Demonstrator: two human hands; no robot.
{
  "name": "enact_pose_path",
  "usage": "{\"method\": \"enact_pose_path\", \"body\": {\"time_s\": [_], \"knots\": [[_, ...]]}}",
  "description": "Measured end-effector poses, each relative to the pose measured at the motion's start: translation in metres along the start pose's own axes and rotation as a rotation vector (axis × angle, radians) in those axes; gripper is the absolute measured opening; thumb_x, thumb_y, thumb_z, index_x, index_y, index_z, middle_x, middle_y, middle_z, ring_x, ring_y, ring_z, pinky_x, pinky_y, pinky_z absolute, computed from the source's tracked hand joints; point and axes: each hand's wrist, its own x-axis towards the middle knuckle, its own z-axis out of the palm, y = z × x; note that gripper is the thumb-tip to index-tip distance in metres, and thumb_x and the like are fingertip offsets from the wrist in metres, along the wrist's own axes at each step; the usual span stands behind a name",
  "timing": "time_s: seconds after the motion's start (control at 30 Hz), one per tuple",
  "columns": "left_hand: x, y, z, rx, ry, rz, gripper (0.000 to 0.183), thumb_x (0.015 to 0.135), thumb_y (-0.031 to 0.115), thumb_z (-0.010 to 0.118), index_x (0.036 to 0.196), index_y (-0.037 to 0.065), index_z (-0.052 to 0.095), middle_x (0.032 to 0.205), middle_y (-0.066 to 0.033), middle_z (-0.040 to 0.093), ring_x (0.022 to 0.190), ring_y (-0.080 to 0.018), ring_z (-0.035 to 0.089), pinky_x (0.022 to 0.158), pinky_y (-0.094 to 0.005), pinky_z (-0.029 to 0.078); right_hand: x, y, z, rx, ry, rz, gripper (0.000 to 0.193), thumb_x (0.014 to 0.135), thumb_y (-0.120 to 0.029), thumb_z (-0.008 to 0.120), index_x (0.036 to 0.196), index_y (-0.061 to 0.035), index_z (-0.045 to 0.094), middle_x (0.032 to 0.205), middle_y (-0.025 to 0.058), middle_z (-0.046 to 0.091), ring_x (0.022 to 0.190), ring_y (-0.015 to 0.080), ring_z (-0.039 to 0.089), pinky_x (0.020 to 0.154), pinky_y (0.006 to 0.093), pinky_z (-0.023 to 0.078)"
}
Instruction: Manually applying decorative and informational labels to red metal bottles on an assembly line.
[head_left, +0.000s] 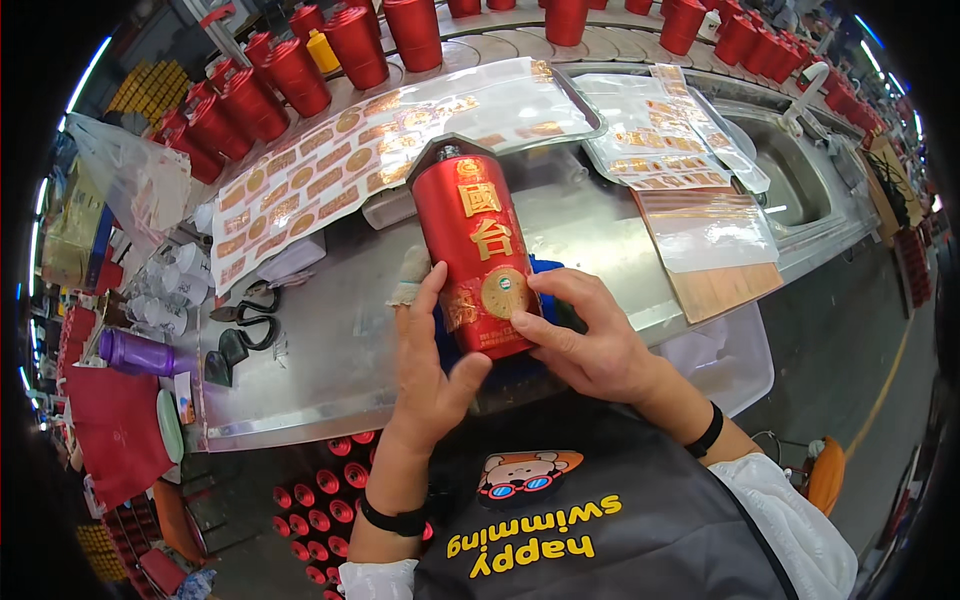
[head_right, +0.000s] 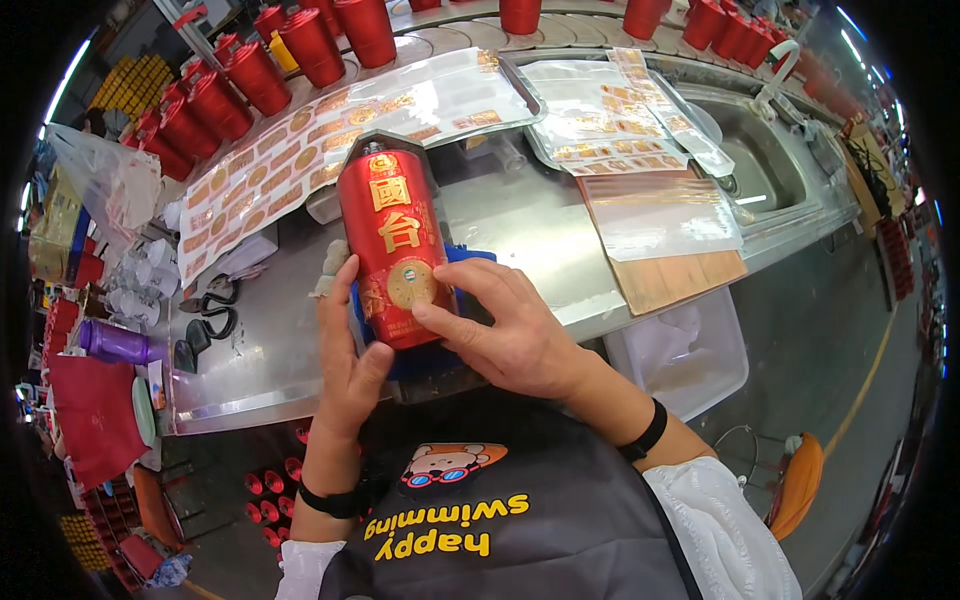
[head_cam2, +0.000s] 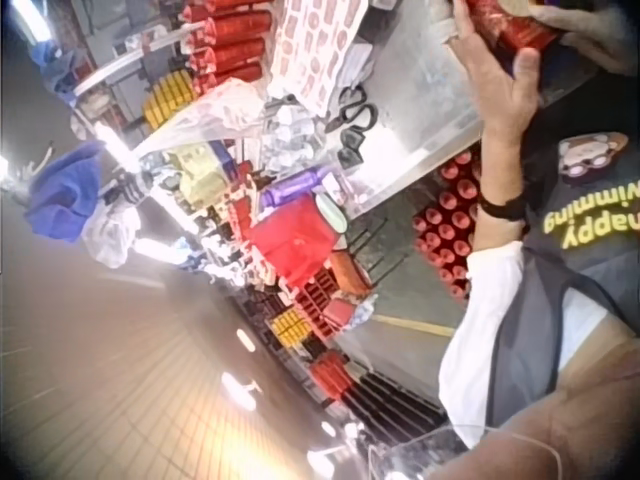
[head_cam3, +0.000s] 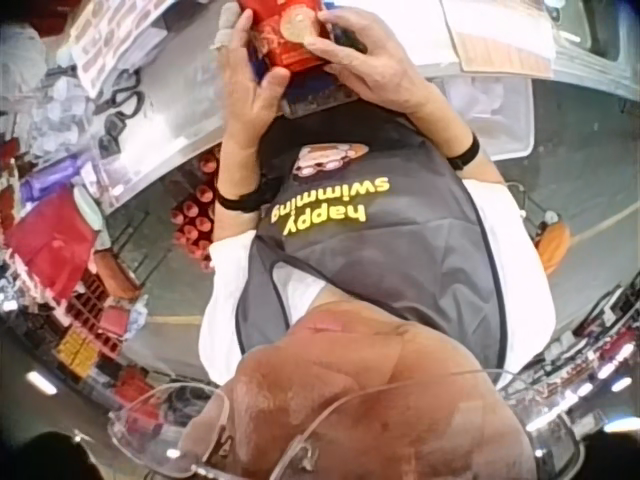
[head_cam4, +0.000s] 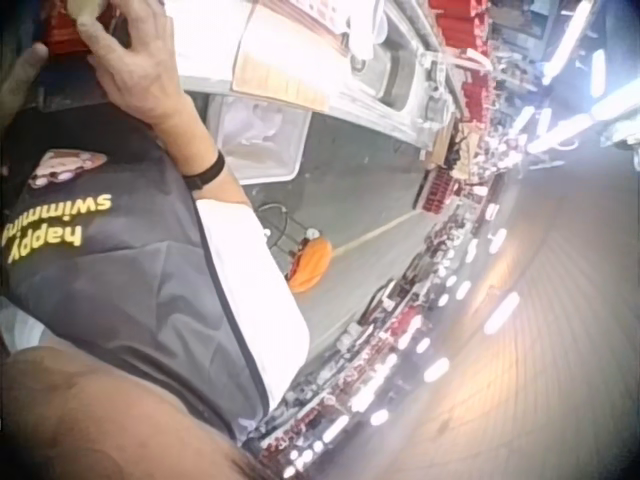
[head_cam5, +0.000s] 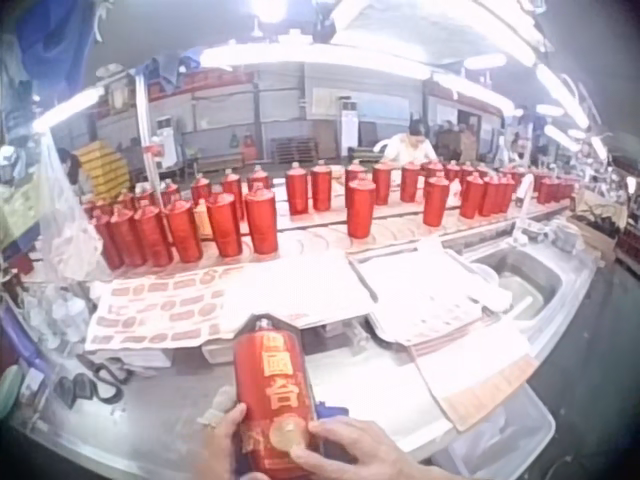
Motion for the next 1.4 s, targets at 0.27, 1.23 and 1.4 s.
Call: {"method": "enact_pose_path", "body": {"time_s": [0.27, 1.23, 1.4], "knots": [[0.002, -0.002, 0.02, -0.476, 0.105, -0.232, 0.073, 0.094, 0.029, 0.062, 0.148, -0.003, 0.026, 0.146, -0.019, 0.033, 0.136, -0.0277, 0.034, 0.114, -0.0384, 0.026, 0.001, 0.001, 0.001, -0.016, 0.018, 0.0, 0.058, 0.069, 0.0, 0.074, 0.124, -0.0168, 0.065, 0.127, 0.0159, 0.054, 0.115, 0.0347, 0.056, 0.095, 0.0431, 0.047], [-0.016, -0.018, 0.005, -0.103, -0.051, -0.145, 0.097, 0.074, 0.028, 0.078, 0.15, 0.001, 0.025, 0.14, -0.023, 0.042, 0.128, -0.0368, 0.043, 0.113, -0.0445, 0.028, 0.0, 0.002, 0.003, 0.0, 0.024, -0.02, 0.06, 0.069, -0.001, 0.075, 0.126, -0.0139, 0.062, 0.127, 0.0174, 0.052, 0.114, 0.0363, 0.056, 0.094, 0.0451, 0.047], [-0.003, -0.001, -0.012, 0.42, -0.014, 0.211, 0.09, 0.075, 0.034, 0.079, 0.145, 0.001, 0.033, 0.133, -0.023, 0.047, 0.125, -0.0395, 0.043, 0.112, -0.0462, 0.028, 0.004, -0.001, -0.005, 0.036, -0.009, 0.007, 0.066, 0.069, -0.002, 0.076, 0.131, -0.0095, 0.057, 0.128, 0.0181, 0.052, 0.114, 0.037, 0.055, 0.094, 0.0452, 0.046]]}}
